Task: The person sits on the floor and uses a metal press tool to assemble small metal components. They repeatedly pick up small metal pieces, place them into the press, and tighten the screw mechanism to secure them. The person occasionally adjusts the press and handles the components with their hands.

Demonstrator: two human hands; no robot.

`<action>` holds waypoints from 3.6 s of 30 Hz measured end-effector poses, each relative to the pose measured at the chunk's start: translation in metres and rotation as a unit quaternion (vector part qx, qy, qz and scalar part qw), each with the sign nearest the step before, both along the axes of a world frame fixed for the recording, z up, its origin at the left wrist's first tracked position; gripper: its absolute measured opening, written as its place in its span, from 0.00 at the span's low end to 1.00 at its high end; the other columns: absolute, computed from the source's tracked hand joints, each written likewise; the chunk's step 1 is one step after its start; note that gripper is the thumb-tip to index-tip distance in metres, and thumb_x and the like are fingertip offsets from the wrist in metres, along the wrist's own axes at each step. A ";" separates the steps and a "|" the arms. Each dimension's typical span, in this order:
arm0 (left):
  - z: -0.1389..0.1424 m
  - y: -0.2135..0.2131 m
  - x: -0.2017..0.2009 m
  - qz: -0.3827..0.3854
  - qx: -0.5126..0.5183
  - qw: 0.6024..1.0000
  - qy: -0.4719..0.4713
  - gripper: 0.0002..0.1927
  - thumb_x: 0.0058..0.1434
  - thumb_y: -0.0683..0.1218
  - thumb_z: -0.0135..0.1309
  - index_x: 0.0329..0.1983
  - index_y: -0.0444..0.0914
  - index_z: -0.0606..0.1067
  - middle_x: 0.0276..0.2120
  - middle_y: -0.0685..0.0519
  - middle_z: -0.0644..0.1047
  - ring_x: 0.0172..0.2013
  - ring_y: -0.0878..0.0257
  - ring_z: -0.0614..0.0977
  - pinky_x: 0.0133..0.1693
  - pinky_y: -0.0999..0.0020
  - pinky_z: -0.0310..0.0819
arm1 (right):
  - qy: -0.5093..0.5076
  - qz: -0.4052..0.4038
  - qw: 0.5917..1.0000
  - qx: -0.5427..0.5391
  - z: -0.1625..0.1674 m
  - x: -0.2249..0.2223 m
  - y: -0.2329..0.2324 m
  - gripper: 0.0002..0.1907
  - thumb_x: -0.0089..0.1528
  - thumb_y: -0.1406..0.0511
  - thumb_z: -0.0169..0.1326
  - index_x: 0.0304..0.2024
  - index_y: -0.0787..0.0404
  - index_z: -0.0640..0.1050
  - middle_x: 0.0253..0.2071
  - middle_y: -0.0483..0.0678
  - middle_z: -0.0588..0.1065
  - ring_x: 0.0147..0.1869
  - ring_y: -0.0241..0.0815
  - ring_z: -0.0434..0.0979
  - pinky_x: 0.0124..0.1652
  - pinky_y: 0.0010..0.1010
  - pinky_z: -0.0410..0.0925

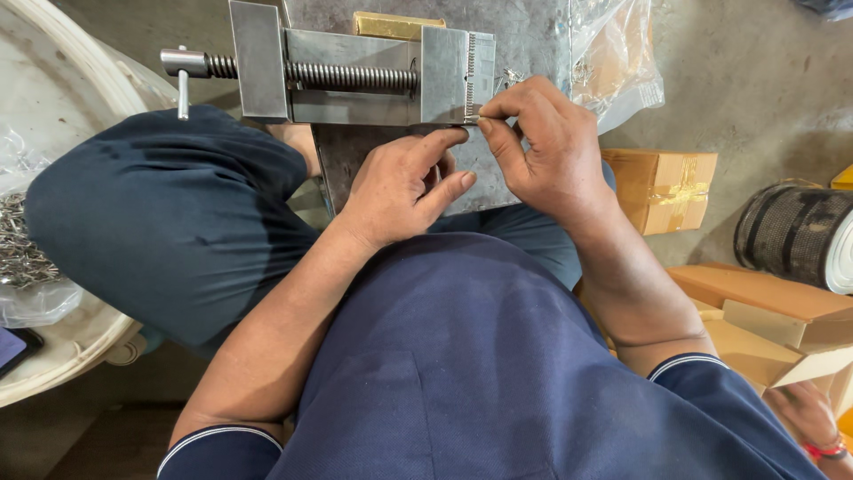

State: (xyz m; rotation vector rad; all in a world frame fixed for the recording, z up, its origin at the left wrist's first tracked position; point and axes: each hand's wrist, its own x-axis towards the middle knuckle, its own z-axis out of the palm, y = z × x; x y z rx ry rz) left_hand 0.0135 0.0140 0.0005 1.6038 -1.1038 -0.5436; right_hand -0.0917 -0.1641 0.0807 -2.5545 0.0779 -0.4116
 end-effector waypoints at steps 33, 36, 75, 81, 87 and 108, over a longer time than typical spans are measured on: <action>0.006 0.003 0.001 -0.006 -0.010 1.000 0.008 0.26 0.65 0.55 0.61 0.61 0.38 0.74 0.32 0.54 0.80 0.30 0.61 0.80 0.35 0.65 0.76 | -0.039 -0.008 0.998 -0.054 -0.005 -0.002 0.007 0.10 0.66 0.72 0.66 0.49 0.60 0.82 0.42 0.47 0.76 0.39 0.43 0.79 0.37 0.31 0.71; 0.006 0.003 0.000 -0.009 -0.014 1.000 0.009 0.26 0.64 0.55 0.61 0.61 0.38 0.73 0.32 0.54 0.80 0.30 0.61 0.80 0.35 0.65 0.75 | -0.052 -0.015 0.997 -0.063 -0.008 -0.001 0.010 0.09 0.66 0.72 0.66 0.49 0.60 0.82 0.42 0.47 0.77 0.39 0.43 0.79 0.37 0.31 0.71; 0.003 0.002 0.002 -0.004 -0.020 1.000 -0.004 0.27 0.65 0.54 0.61 0.63 0.40 0.72 0.31 0.56 0.79 0.29 0.60 0.79 0.34 0.64 0.74 | -0.054 -0.072 0.995 0.039 -0.018 0.012 0.019 0.07 0.70 0.74 0.63 0.46 0.64 0.77 0.42 0.49 0.75 0.40 0.37 0.79 0.38 0.25 0.73; 0.005 0.005 0.002 -0.004 -0.022 1.000 0.017 0.27 0.63 0.53 0.63 0.62 0.39 0.73 0.33 0.54 0.80 0.32 0.60 0.81 0.37 0.64 0.76 | -0.040 -0.083 0.993 0.079 -0.027 0.006 0.013 0.06 0.70 0.73 0.61 0.47 0.64 0.76 0.43 0.51 0.73 0.42 0.37 0.78 0.39 0.26 0.72; 0.004 0.009 -0.003 0.015 -0.076 0.997 -0.020 0.26 0.65 0.51 0.65 0.62 0.37 0.71 0.41 0.48 0.80 0.39 0.55 0.82 0.43 0.65 0.77 | -0.080 -0.118 0.895 0.423 -0.063 -0.018 -0.006 0.08 0.75 0.71 0.51 0.56 0.66 0.70 0.43 0.46 0.74 0.43 0.31 0.77 0.40 0.25 0.74; -0.017 -0.011 -0.031 0.001 -0.115 0.982 0.147 0.29 0.70 0.42 0.62 0.69 0.40 0.63 0.44 0.54 0.78 0.35 0.72 0.75 0.39 0.76 0.71 | -0.037 -0.118 0.885 0.449 -0.095 -0.072 -0.016 0.13 0.70 0.69 0.58 0.55 0.67 0.72 0.40 0.43 0.74 0.36 0.27 0.72 0.36 0.20 0.69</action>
